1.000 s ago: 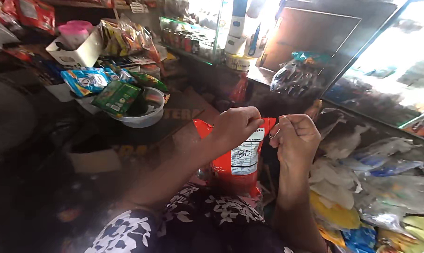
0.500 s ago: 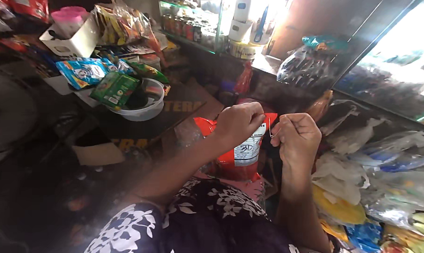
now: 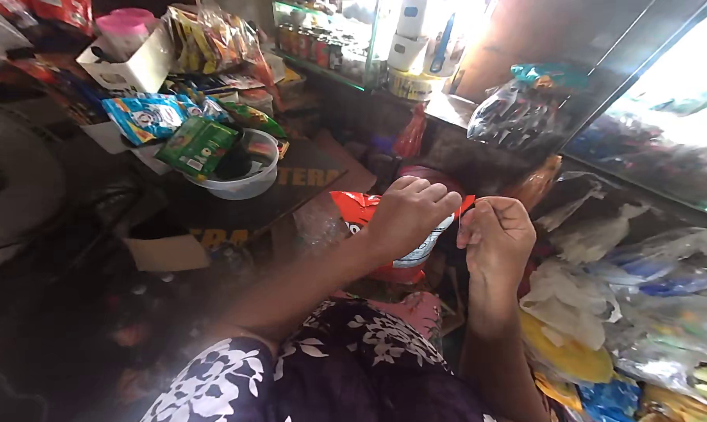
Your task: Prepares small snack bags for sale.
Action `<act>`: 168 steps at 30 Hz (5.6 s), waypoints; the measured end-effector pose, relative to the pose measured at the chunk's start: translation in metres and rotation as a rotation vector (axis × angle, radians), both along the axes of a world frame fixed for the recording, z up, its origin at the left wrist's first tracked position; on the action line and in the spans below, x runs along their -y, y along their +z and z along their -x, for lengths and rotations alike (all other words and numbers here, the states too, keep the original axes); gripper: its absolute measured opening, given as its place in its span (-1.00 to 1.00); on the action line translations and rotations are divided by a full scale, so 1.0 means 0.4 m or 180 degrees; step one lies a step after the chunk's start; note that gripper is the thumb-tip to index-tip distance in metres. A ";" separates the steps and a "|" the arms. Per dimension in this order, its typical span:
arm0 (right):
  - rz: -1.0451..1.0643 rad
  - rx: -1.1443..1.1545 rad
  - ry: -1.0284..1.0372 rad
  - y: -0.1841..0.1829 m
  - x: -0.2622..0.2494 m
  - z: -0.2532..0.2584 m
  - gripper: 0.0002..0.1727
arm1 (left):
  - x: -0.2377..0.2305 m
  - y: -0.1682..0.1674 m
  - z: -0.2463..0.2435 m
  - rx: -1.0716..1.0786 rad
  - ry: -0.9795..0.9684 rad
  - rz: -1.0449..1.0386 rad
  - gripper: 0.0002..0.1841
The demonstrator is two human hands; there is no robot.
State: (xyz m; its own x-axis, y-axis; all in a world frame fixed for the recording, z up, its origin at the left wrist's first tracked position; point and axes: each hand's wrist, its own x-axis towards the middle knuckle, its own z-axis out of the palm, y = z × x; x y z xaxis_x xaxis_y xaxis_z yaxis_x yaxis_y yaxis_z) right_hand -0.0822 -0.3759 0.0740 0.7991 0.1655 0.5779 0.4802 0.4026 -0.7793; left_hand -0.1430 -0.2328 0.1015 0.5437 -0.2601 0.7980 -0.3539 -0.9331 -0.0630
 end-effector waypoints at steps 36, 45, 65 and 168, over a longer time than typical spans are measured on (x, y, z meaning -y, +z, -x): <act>0.0506 0.0911 -0.0839 -0.057 0.029 -0.022 -0.87 | 0.034 -0.039 0.011 -0.2223 -0.1128 0.3136 -0.87; 0.1001 0.1058 -0.1288 -0.079 0.034 -0.040 -0.82 | 0.049 -0.066 -0.014 -0.2266 -0.1035 0.3241 -0.90; 0.1277 0.0978 -0.1638 -0.107 0.041 -0.068 -0.80 | 0.062 -0.104 -0.051 -0.1973 -0.0904 0.2835 -0.89; 0.1631 0.0475 -0.0729 -0.136 -0.032 -0.024 -0.89 | -0.028 -0.141 -0.033 -0.1887 -0.0529 0.3575 -0.93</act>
